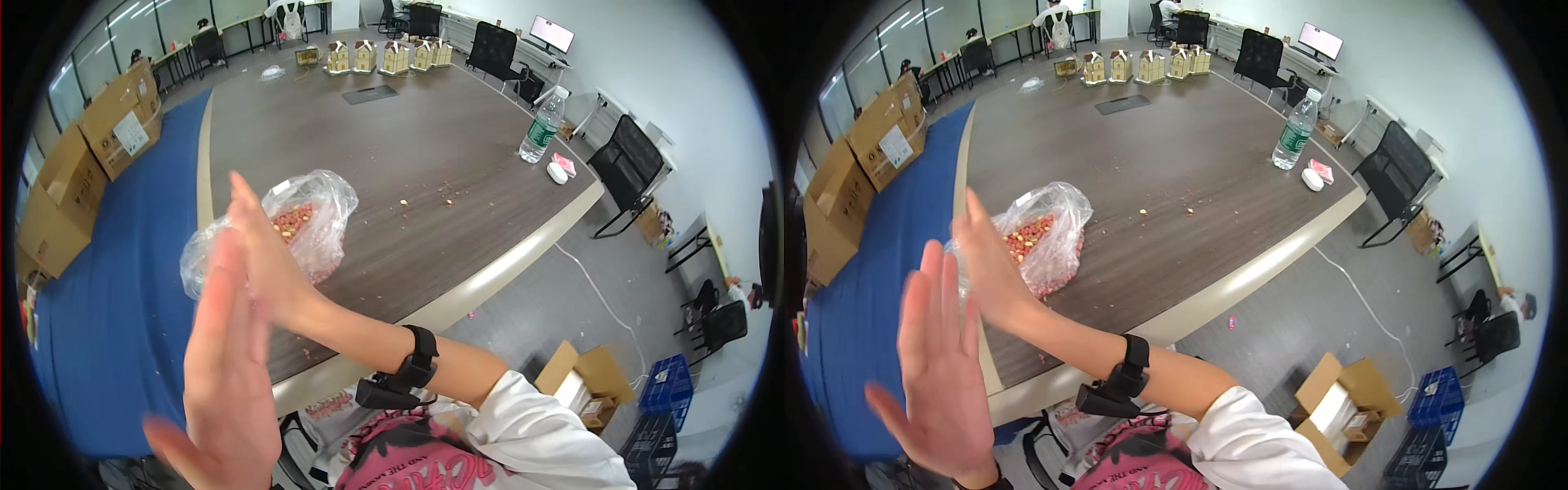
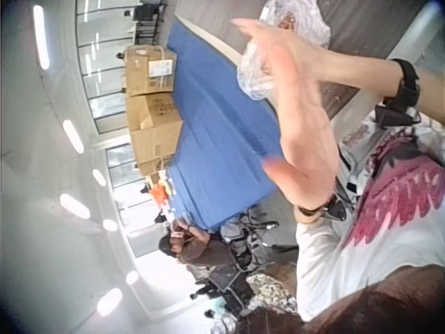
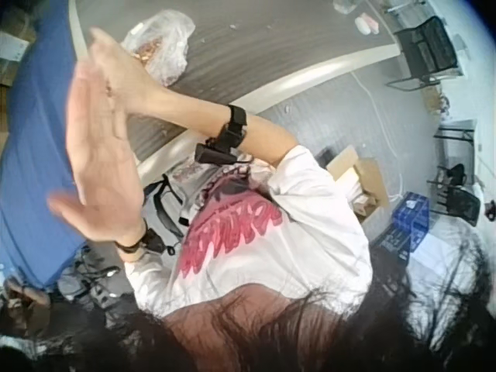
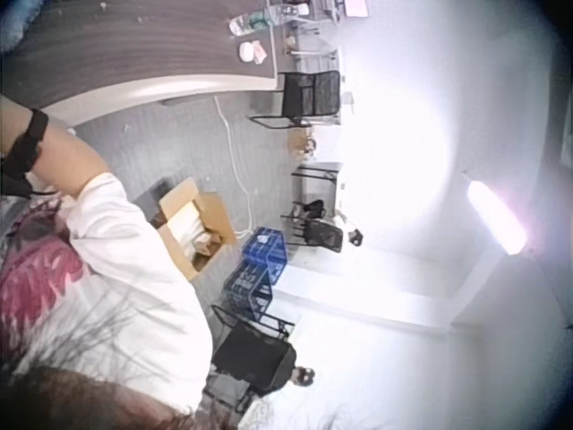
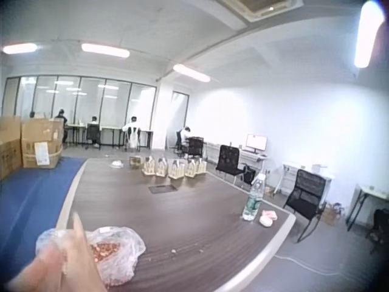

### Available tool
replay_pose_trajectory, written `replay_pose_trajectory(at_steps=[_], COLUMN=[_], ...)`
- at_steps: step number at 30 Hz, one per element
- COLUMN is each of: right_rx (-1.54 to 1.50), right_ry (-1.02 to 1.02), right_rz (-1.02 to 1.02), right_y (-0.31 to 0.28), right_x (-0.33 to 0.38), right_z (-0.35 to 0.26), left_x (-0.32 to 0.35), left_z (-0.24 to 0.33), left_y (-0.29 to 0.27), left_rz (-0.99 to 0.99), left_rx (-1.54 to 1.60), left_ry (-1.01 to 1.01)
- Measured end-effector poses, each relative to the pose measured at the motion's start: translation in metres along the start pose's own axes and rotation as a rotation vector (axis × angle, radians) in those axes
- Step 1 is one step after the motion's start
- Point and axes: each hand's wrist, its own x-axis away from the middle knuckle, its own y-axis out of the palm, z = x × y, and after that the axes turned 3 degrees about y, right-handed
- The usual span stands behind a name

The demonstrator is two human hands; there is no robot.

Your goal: The recorder manually peels the skin off peanuts from a large plastic bag while sitting at a table.

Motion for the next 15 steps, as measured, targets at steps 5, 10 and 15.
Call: replay_pose_trajectory(at_steps=[5,10,15], right_rx=[-0.807,-1.138,0.459], right_ry=[0.450,0.426,-0.363], right_rz=[-0.268,-0.314,-0.165], right_y=[0.005,-0.003,-0.006], right_x=[0.052,0.055,0.033], right_z=[-0.033,-0.061,-0.002], left_x=[-0.028,-0.012,-0.011], left_z=[-0.025,-0.066,-0.080], left_y=[-0.030,-0.086,-0.063], left_rz=[-0.263,0.027,0.245], left_rx=[-1.411,-1.402,-1.080], left_ry=[0.253,0.231,-0.011])
